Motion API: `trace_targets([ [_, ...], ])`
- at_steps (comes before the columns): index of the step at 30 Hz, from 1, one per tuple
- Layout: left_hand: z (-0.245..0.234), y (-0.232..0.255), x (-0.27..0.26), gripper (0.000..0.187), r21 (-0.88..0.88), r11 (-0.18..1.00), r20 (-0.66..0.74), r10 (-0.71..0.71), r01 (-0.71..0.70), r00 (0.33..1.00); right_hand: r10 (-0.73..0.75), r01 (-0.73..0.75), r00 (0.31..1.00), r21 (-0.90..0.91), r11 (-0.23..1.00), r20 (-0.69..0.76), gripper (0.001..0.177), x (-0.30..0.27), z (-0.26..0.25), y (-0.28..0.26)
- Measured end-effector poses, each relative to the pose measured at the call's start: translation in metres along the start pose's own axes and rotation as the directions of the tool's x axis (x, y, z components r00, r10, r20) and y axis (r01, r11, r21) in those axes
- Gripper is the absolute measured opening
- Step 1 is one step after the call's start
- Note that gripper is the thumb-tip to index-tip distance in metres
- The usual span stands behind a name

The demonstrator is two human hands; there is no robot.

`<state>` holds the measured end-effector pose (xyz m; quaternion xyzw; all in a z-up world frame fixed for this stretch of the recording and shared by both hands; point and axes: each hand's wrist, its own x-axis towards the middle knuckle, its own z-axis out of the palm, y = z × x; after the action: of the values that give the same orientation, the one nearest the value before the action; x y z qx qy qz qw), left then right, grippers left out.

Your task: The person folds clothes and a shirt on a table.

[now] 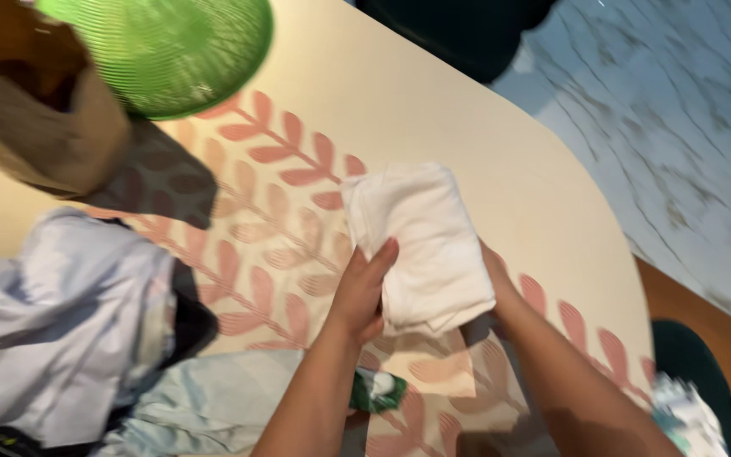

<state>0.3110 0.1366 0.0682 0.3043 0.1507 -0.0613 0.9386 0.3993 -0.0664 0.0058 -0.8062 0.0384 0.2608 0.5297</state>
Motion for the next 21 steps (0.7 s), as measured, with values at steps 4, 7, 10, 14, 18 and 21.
trace_targets([
  [4, -0.01, -0.04, 0.032, 0.065, 0.104, 0.983, -0.053, -0.148, 0.153, 0.988, 0.02, -0.019, 0.995, 0.009, 1.0, -0.099, 0.053, -0.058, -0.016, 0.036],
  [7, -0.016, -0.055, 0.044, 0.061, 0.396, 0.915, -0.181, 0.0, 0.073, 0.984, 0.019, -0.017, 1.0, 0.133, 0.991, -0.011, 0.064, -0.068, -0.026, 0.044],
  [10, -0.014, -0.059, 0.036, 0.059, 0.543, 0.816, -0.331, -0.008, 0.197, 0.944, 0.058, -0.061, 0.998, 0.32, 0.945, 0.02, 0.064, -0.075, -0.03, 0.041],
  [14, -0.012, -0.064, 0.019, 0.062, 0.532, 0.847, -0.2, 0.133, -0.006, 0.971, -0.001, 0.0, 1.0, 0.206, 0.979, 0.005, 0.07, -0.085, -0.03, 0.023],
  [18, -0.011, -0.067, 0.007, 0.072, 0.877, 0.475, -0.267, 0.354, 0.074, 0.896, -0.042, 0.033, 0.998, -0.21, 0.977, -0.04, 0.073, -0.102, -0.044, -0.001],
  [21, -0.003, -0.072, -0.002, 0.079, 0.942, 0.313, -0.248, 0.407, 0.121, 0.879, -0.497, 0.298, 0.847, -0.604, 0.739, -0.19, 0.06, -0.115, -0.034, -0.012],
])
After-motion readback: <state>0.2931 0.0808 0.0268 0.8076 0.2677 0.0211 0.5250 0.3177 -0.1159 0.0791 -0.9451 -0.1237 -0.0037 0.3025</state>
